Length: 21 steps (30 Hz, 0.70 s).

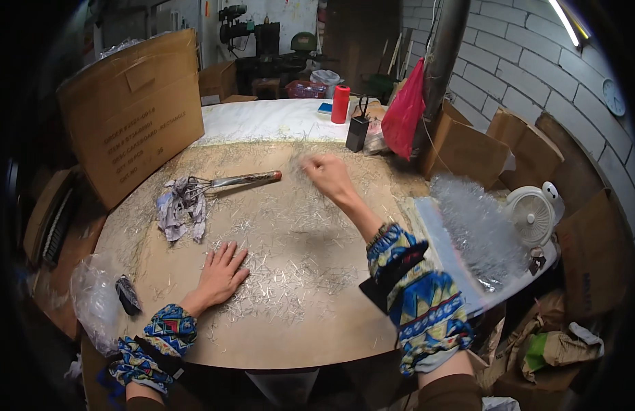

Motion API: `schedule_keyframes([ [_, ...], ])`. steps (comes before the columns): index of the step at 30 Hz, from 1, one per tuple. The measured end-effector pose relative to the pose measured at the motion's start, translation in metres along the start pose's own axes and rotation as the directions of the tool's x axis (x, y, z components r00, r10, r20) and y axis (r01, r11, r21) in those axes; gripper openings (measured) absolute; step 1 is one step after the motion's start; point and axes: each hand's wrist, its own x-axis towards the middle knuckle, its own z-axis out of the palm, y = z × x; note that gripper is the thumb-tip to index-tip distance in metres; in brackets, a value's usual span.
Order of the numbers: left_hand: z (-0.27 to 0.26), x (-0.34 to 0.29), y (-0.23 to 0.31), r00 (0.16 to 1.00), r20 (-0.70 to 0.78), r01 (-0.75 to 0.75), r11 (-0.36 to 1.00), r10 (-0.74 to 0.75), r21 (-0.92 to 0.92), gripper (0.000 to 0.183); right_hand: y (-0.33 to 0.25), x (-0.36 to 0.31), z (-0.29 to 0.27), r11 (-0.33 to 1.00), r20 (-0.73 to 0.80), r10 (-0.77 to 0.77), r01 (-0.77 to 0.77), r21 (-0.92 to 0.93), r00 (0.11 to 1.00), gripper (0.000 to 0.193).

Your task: Sorting small metal pins on a workbench and packaging them into plastic bags.

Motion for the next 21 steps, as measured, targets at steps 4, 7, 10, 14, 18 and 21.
schedule_keyframes([
  [4, -0.001, -0.003, 0.004, 0.999, -0.012, 0.049, 0.999, -0.049, 0.005, 0.056, -0.015, 0.016, 0.0, 0.849, 0.227, -0.13, 0.227, -0.477, 0.965, 0.033],
  [7, 0.003, 0.0, 0.006, 0.999, -0.029, 0.039, 0.999, -0.039, 0.003, 0.055, -0.022, 0.015, -0.004, 0.836, 0.313, -0.116, 0.263, -0.481, 0.943, 0.033],
  [10, 0.004, -0.002, 0.003, 0.999, -0.026, 0.043, 0.999, -0.044, -0.004, 0.054, -0.019, 0.012, 0.003, 0.884, 0.447, 0.094, 0.131, -0.448, 0.89, 0.04],
  [14, 0.003, 0.004, 0.015, 0.999, -0.018, 0.036, 0.999, -0.037, -0.035, 0.054, 0.068, -0.015, -0.005, 0.857, 0.528, 0.091, 0.204, -0.473, 0.844, 0.054],
  [18, -0.003, 0.001, 0.009, 0.999, -0.023, 0.037, 0.999, -0.038, -0.031, 0.054, 0.113, -0.081, 0.035, 0.75, 0.241, 0.09, 0.093, -0.655, 0.966, 0.051],
  [21, -0.005, -0.003, 0.004, 0.998, -0.029, 0.054, 0.998, -0.055, -0.035, 0.052, 0.089, -0.069, 0.047, 0.884, 0.243, 0.418, -0.453, 0.11, 0.875, 0.029],
])
